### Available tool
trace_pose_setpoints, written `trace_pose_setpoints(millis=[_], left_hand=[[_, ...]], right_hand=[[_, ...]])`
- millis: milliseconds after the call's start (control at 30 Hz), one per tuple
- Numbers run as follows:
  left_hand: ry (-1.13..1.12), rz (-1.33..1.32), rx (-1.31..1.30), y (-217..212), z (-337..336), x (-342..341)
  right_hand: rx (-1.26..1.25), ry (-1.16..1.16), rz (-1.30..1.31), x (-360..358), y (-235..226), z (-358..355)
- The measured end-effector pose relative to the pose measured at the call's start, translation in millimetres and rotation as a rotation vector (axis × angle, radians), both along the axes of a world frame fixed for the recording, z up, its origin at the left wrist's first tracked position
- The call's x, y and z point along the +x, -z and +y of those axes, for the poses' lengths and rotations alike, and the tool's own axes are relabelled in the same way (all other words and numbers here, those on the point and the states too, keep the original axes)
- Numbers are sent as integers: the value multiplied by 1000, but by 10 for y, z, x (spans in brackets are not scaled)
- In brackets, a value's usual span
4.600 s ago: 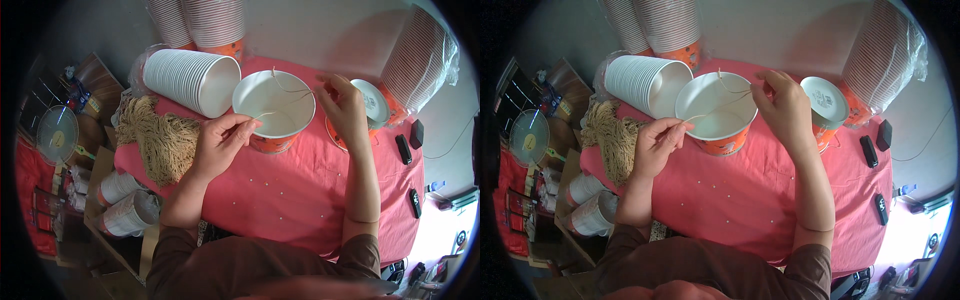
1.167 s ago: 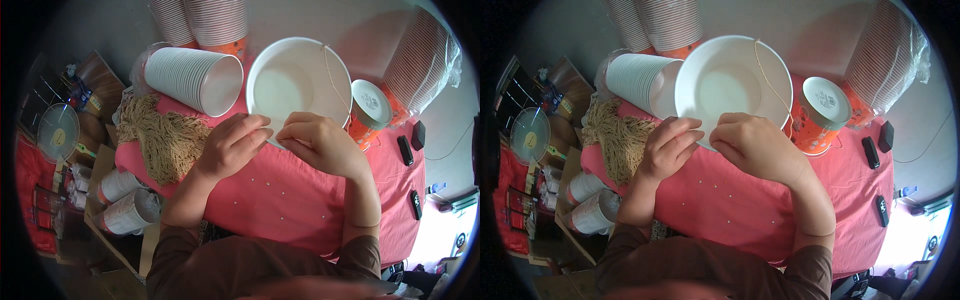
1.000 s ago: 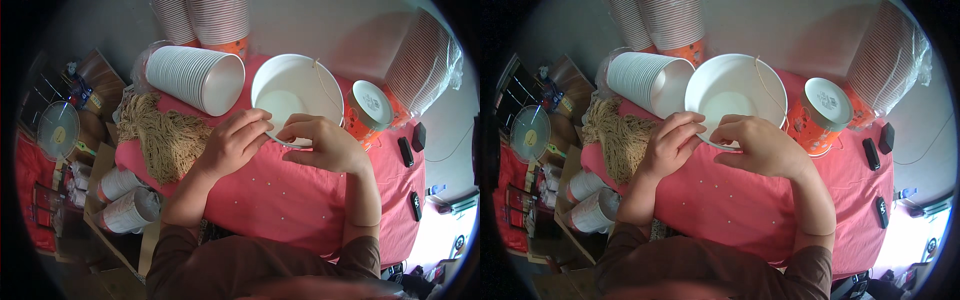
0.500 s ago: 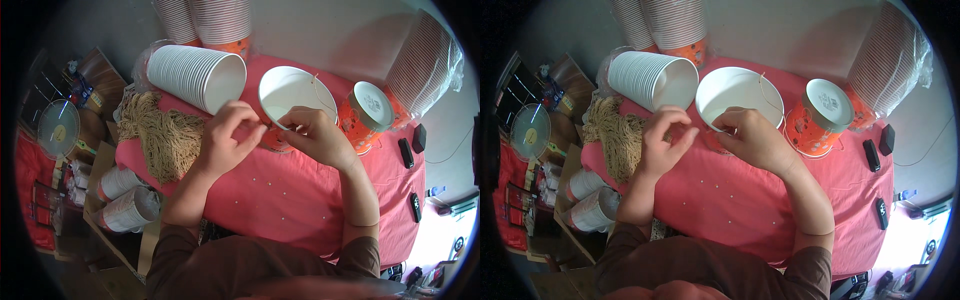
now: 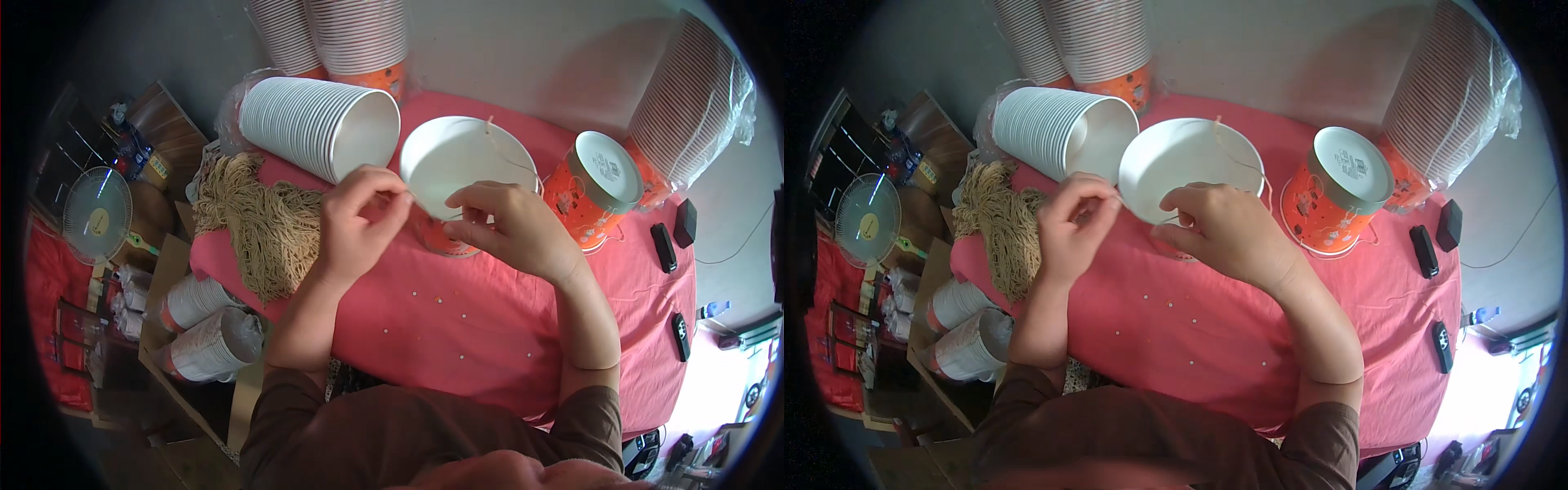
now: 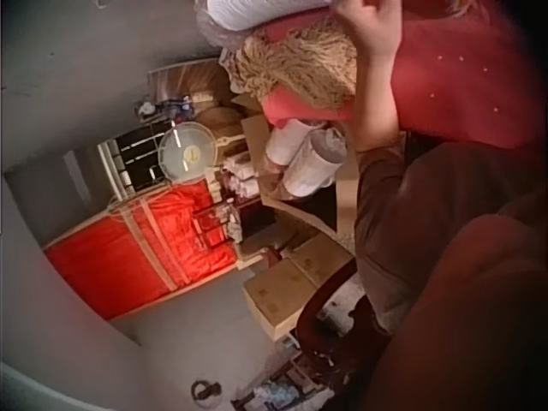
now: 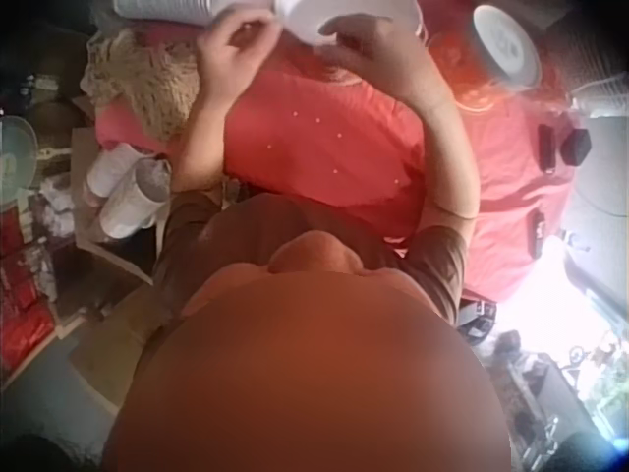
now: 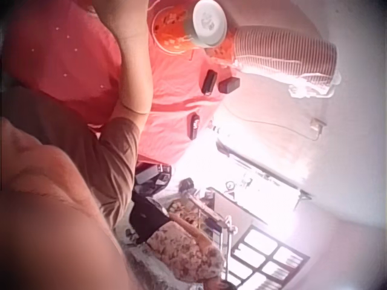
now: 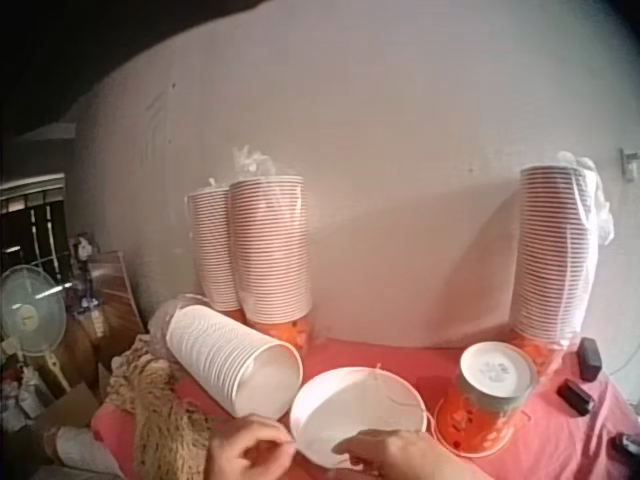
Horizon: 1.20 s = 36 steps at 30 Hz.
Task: Attaching rope handles to paper buckets by threading them through holes and tying knots.
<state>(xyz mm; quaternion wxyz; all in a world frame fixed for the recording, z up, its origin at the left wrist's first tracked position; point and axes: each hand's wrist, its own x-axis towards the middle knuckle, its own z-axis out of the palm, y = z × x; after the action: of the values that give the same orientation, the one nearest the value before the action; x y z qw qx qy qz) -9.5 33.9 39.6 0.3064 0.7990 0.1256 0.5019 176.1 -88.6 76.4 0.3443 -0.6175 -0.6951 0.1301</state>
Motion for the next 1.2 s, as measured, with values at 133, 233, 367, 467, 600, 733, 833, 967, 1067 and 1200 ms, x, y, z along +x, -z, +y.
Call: trace_pose_setpoints(millis=[133,233,367,467,600,733,833,967,1067,1200], left_hand=[[372,-274,-576,16,98,-66],[544,-294,-931,-46,111,-64],[728,-201,-1119,-3,98,-74],[563,-45,-808,0,43,-40],[498,26,-672,-45,-58,-23],[503,13,-623,-9,-74,-21],[478,43,-571,-6,-107,-33],[420,108,-568,-55,-146,-58],[320,147,-447,-68,-197,-41],[215,109,-392,5,-153,-26]], right_hand=[[-27,4,-19,56,-9,-25],[23,5,-51,74,18,21],[133,4,-57,16,-19,0],[193,-41,29,-11,-26,43],[215,-84,111,-14,26,75],[187,-111,141,-43,15,56],[214,-138,183,-41,58,72],[262,-108,203,-37,60,68],[218,-121,167,-19,4,48],[158,-103,90,47,-52,-7]])
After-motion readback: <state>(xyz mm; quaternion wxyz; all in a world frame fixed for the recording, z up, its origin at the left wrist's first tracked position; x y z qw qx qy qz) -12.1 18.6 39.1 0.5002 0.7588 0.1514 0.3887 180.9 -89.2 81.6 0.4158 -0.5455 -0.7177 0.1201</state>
